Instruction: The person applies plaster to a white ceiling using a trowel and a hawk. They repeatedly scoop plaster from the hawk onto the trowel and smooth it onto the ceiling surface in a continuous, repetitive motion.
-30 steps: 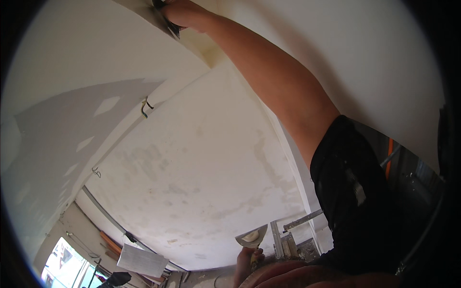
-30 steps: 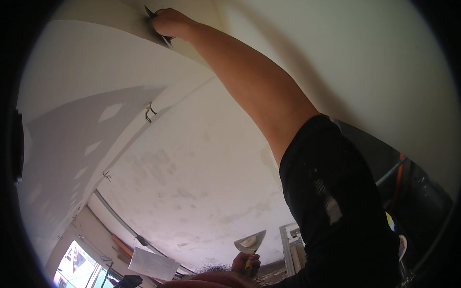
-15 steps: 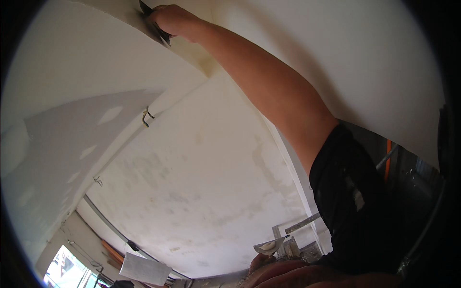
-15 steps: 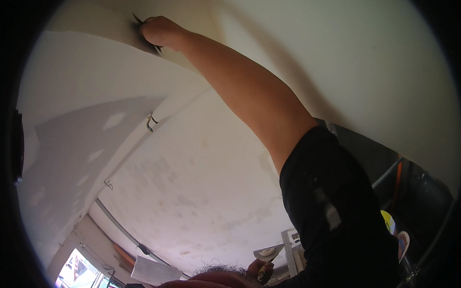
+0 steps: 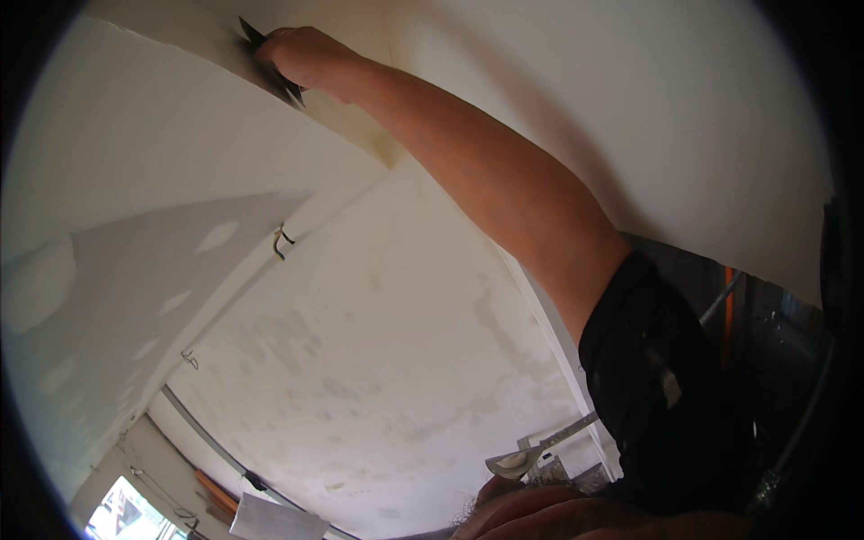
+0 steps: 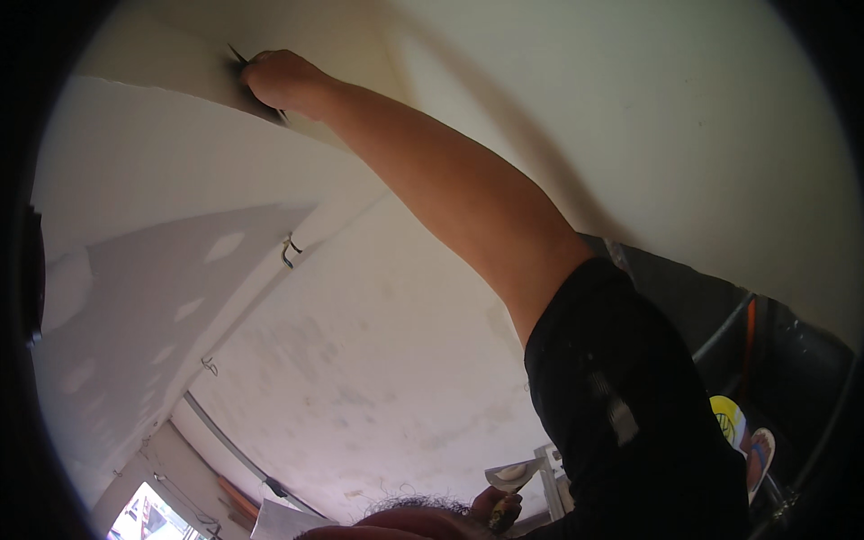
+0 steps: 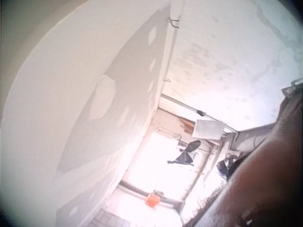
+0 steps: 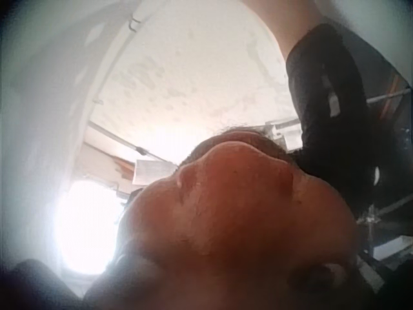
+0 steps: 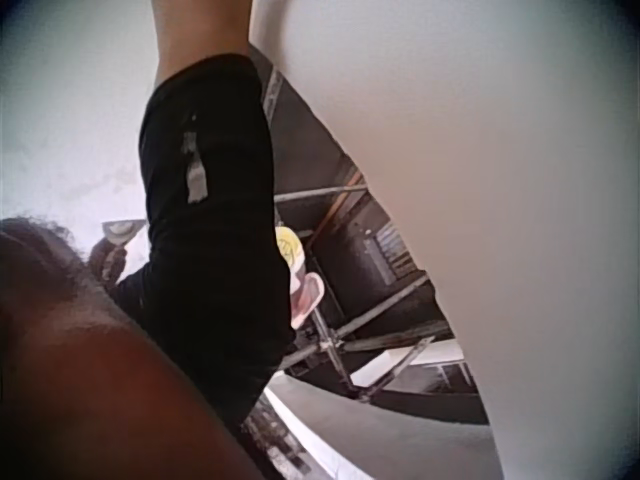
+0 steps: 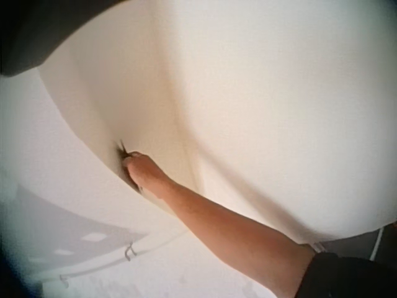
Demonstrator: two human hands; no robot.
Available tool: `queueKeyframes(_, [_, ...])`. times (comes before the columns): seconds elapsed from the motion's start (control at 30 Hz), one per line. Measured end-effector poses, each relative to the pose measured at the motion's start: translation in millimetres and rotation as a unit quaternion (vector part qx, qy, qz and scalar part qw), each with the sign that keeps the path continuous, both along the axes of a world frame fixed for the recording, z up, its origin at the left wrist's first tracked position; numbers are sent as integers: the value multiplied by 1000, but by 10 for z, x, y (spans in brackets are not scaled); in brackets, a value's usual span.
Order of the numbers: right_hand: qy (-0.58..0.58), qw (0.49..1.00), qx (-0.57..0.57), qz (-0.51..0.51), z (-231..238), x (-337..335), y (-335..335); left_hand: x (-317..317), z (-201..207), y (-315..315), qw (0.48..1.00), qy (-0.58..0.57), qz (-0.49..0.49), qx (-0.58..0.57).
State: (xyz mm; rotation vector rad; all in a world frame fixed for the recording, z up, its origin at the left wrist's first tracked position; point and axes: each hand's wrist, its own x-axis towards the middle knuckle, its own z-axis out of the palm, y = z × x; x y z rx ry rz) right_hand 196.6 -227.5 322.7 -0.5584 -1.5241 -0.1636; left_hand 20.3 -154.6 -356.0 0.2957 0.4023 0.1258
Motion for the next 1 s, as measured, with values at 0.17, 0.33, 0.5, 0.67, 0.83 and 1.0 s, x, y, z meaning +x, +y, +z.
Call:
queueKeyframes(0.17, [-7,1000,1,1,74,-168,-187,-33,151,-62,1000,-7,-1,7])
queueKeyframes(0.33, [-3,1000,-12,6,109,-291,-338,-47,248,-87,1000,-10,-1,16])
queueKeyframes(0.5, [-8,1000,-16,2,183,-339,-469,-62,365,-105,1000,-7,-10,22])
queueKeyframes(0.67, [-27,999,3,28,228,-565,-643,-76,431,-147,999,-16,-4,33])
queueKeyframes(0.83, [-31,999,10,27,327,-584,-731,-97,539,-174,999,-10,-11,32])
queueKeyframes(1.0, [-37,999,13,18,370,-719,-885,-129,581,-189,999,-11,-11,36])
